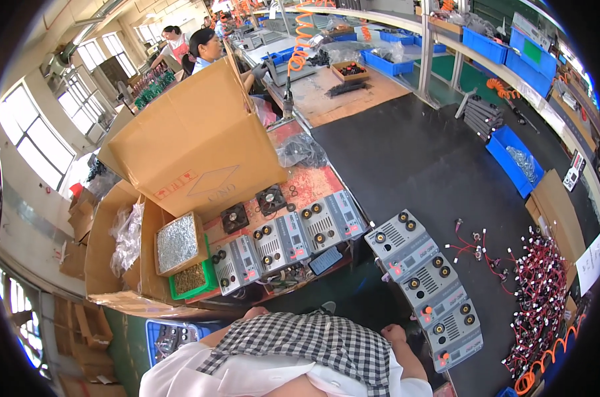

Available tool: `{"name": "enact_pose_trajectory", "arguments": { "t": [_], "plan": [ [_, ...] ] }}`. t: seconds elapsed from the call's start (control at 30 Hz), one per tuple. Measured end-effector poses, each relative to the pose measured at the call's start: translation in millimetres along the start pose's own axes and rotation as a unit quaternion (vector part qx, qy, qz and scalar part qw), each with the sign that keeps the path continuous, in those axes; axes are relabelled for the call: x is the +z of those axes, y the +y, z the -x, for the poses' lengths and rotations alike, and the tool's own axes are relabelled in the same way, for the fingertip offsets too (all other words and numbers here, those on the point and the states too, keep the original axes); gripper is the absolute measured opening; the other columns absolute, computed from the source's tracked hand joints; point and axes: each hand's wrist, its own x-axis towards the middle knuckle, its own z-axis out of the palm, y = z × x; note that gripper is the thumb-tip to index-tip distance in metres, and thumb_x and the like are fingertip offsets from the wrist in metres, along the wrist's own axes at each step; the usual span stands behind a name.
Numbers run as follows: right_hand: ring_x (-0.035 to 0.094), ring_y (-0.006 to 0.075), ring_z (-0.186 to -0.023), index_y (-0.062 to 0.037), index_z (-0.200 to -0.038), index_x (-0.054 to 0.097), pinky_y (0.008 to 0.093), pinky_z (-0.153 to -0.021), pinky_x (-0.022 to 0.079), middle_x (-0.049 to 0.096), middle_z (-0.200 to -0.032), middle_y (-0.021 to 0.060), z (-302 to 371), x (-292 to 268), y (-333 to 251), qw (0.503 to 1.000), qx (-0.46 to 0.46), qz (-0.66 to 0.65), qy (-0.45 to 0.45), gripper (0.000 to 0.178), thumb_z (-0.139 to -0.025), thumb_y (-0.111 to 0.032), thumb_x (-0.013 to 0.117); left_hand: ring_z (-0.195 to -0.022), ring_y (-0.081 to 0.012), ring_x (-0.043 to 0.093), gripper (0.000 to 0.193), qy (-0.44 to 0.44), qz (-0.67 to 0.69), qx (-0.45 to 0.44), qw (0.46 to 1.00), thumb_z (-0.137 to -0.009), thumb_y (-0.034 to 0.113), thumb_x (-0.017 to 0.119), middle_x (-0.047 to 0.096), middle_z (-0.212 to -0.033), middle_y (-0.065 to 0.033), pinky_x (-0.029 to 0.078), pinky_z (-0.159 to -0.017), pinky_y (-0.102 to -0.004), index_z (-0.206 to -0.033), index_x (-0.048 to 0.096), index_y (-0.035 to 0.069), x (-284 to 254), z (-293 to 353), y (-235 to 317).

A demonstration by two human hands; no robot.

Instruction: Assembling electronic components onto metal chassis using a screwdriver and attaching ribbon cables.

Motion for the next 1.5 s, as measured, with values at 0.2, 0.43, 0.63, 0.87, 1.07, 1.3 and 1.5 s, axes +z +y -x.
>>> {"name": "enact_pose_trajectory", "arguments": {
  "t": [0.2,0.43,0.63,0.87,1.07,1.3,1.5],
  "plan": [
    [0.058,0.0230,-0.085,-0.0139,-0.078,0.065,0.0338,-0.077,0.045,0.062,-0.085,0.0087,4.6,9.6,23.5,1.000,0.001,0.019,-0.023,0.018,-0.064,-0.024,0.059,-0.085,-0.0255,0.056,0.036,0.008,0.006,0.005,1.000,-0.072,0.044,0.053,0.060,-0.087,-0.0100,0.044,-0.074,-0.0340,-0.082,0.061,0.011,-2.3,36.9,46.7],
    [0.057,0.0246,-0.086,-0.0117,-0.080,0.063,0.0345,-0.078,0.045,0.061,-0.088,0.0099,20.2,23.7,51.9,1.000,0.022,-0.015,0.002,0.021,-0.068,-0.027,0.057,-0.077,-0.0228,0.057,0.027,-0.042,0.009,0.095,0.995,-0.075,0.034,0.052,0.060,-0.078,-0.0092,0.043,-0.070,-0.0319,-0.083,0.061,0.010,30.7,40.7,31.6],
    [0.054,0.0329,-0.083,-0.0034,-0.079,0.057,0.0410,-0.073,0.043,0.057,-0.084,0.0172,58.9,32.8,17.3,0.994,-0.009,-0.049,0.094,0.028,-0.073,-0.029,0.049,-0.059,-0.0146,0.056,0.011,-0.049,0.003,0.215,0.975,-0.066,0.014,0.056,0.058,-0.063,-0.0047,0.045,-0.054,-0.0264,-0.074,0.060,0.007,14.7,-36.1,-68.8],
    [0.057,0.0286,-0.078,-0.0102,-0.079,0.062,0.0368,-0.070,0.046,0.060,-0.079,0.0120,56.7,53.6,-19.1,0.983,0.153,-0.070,0.080,0.019,-0.068,-0.024,0.056,-0.061,-0.0095,0.052,0.017,-0.185,0.109,0.070,0.974,-0.079,0.015,0.054,0.055,-0.067,-0.0047,0.042,-0.055,-0.0216,-0.085,0.055,-0.001,-58.8,-60.1,29.2],
    [0.057,0.0260,-0.082,-0.0121,-0.084,0.063,0.0352,-0.073,0.045,0.061,-0.084,0.0098,87.5,101.0,-54.0,0.975,0.192,-0.110,0.024,0.020,-0.069,-0.024,0.057,-0.055,-0.0072,0.049,0.015,-0.280,0.070,0.113,0.951,-0.081,0.016,0.052,0.053,-0.062,-0.0018,0.038,-0.048,-0.0207,-0.080,0.053,0.001,-52.0,-78.5,27.1],
    [0.057,0.0255,-0.083,-0.0118,-0.084,0.063,0.0348,-0.074,0.044,0.061,-0.084,0.0091,89.0,104.3,-65.8,0.952,0.215,-0.211,0.055,0.020,-0.070,-0.024,0.058,-0.054,-0.0074,0.047,0.012,-0.287,-0.013,0.113,0.951,-0.080,0.016,0.052,0.051,-0.062,-0.0002,0.035,-0.047,-0.0199,-0.079,0.053,0.004,-53.4,-110.8,94.9],
    [0.056,0.0262,-0.084,-0.0122,-0.083,0.063,0.0358,-0.074,0.044,0.060,-0.086,0.0096,87.7,99.5,-58.3,0.939,0.218,-0.244,0.103,0.018,-0.070,-0.023,0.057,-0.054,-0.0073,0.045,0.009,-0.297,-0.039,0.152,0.942,-0.080,0.014,0.052,0.050,-0.064,0.0003,0.035,-0.049,-0.0187,-0.082,0.052,0.005,-75.9,-120.5,175.2]
  ]
}}
